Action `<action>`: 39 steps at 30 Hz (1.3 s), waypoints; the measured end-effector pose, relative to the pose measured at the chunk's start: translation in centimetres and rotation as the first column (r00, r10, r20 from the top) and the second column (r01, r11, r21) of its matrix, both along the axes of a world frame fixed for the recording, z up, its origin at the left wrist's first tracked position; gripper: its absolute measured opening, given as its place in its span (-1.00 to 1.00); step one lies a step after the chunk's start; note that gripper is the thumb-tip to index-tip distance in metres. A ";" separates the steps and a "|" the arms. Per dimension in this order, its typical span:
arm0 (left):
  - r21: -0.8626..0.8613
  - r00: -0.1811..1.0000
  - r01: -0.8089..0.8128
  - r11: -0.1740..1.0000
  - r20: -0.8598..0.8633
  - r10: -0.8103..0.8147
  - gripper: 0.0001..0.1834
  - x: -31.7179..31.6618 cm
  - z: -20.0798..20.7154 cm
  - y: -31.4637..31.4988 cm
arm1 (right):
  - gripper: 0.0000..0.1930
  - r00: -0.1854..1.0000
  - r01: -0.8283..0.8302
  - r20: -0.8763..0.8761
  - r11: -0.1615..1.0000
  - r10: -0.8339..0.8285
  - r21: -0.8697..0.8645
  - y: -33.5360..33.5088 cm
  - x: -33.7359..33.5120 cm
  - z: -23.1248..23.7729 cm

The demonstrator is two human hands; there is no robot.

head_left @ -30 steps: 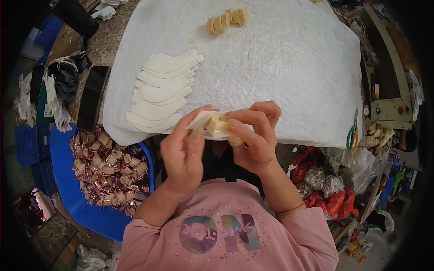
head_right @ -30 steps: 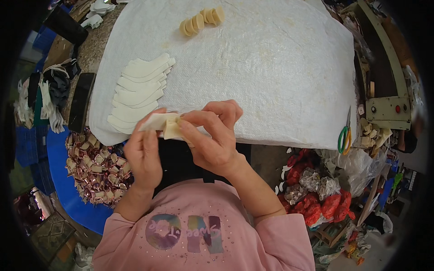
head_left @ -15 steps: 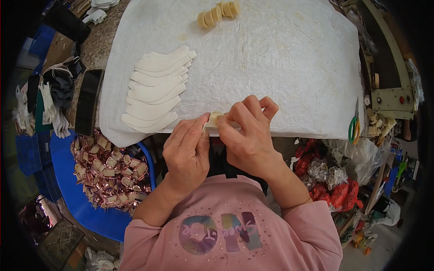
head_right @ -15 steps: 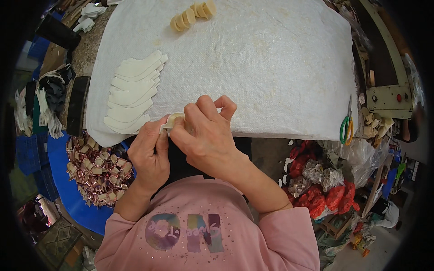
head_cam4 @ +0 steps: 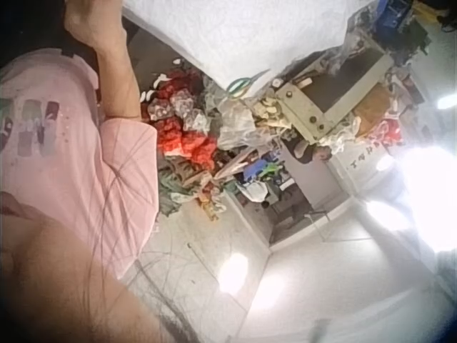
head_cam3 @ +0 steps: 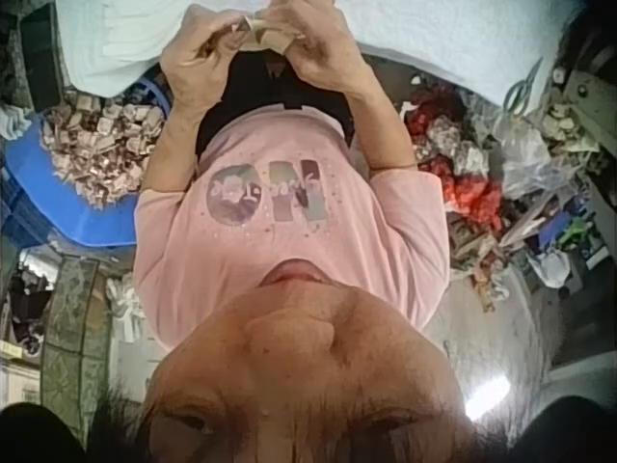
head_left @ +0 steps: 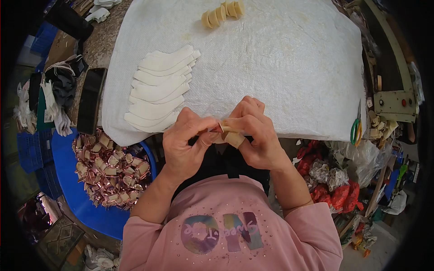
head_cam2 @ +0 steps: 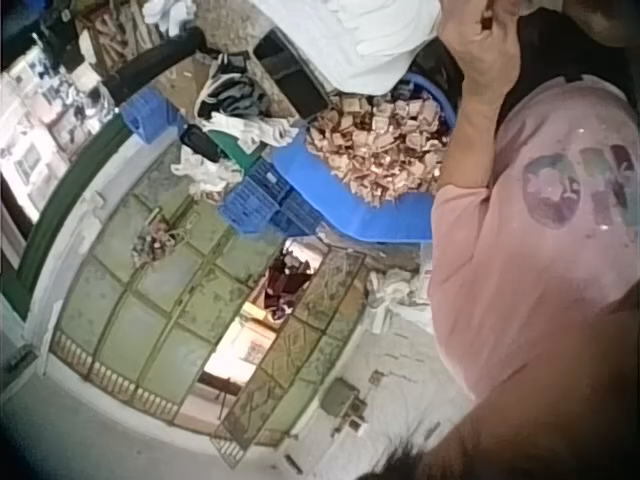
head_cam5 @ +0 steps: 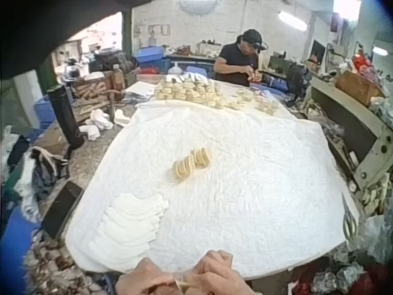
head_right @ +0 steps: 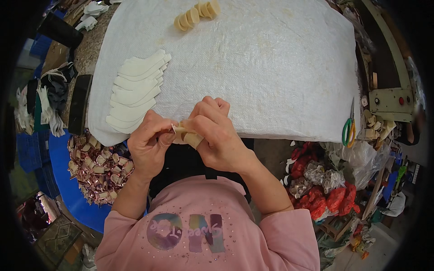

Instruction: Assembling internal shoe support components by manually inserting white strips into molded beige parts.

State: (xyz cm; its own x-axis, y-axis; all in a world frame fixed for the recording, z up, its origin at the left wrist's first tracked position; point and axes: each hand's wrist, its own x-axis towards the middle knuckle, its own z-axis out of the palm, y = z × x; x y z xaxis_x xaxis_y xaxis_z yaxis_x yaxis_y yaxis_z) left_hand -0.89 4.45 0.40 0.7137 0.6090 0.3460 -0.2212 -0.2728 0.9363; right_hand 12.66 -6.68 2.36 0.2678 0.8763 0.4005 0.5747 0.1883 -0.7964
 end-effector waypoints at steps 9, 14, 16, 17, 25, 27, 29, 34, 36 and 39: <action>0.430 1.000 0.014 0.903 0.010 -0.021 -0.83 0.5 0.2 0.3 | -0.69 0.993 -0.111 0.031 0.990 0.115 -0.089 -0.2 -0.6 -0.3; 0.514 0.985 -0.170 0.841 0.107 0.133 -0.79 0.1 0.5 -0.2 | -0.63 0.983 0.031 0.174 0.987 -0.059 0.159 -0.2 -0.6 -0.9; 0.502 0.985 -0.172 0.848 0.099 0.142 -0.73 -0.5 0.5 -0.2 | -0.62 0.974 0.043 0.214 0.984 -0.081 0.173 0.1 -0.9 -1.2; 0.492 0.983 -0.183 0.851 0.087 0.161 -0.67 -0.8 0.2 0.0 | -0.60 0.964 0.045 0.250 0.981 -0.092 0.189 0.4 -1.0 -1.4; 0.297 0.978 -0.195 0.935 0.131 0.163 -0.70 -1.7 -0.2 0.6 | -0.76 0.943 0.157 -0.307 0.985 -0.129 0.067 -1.3 -2.2 -1.9; 0.184 0.975 -0.152 0.971 0.192 0.116 -0.73 -1.2 0.5 -0.2 | -0.83 0.636 0.145 -0.747 0.981 -0.194 -0.131 -2.2 -3.3 -2.0; 0.148 0.968 -0.117 0.982 0.239 0.079 -0.75 -0.3 0.8 -1.0 | -0.82 0.524 0.202 -0.830 0.974 -0.193 -0.098 -2.1 -4.0 -1.7; 0.352 0.984 -0.006 0.936 0.169 -0.057 -0.75 -0.4 0.4 -0.9 | -0.77 0.455 0.218 -0.886 0.976 -0.091 0.012 -2.8 -4.1 -1.0; 0.404 0.988 -0.025 0.915 0.152 -0.040 -0.73 -0.1 0.7 -1.2 | -0.76 0.498 0.197 -0.859 0.980 -0.114 -0.016 -3.3 -3.7 -0.7; 0.490 0.996 -0.055 0.870 0.094 0.010 -0.75 0.5 1.0 -1.5 | -0.74 0.525 0.193 -0.836 0.979 -0.160 -0.066 -3.0 -3.7 -0.1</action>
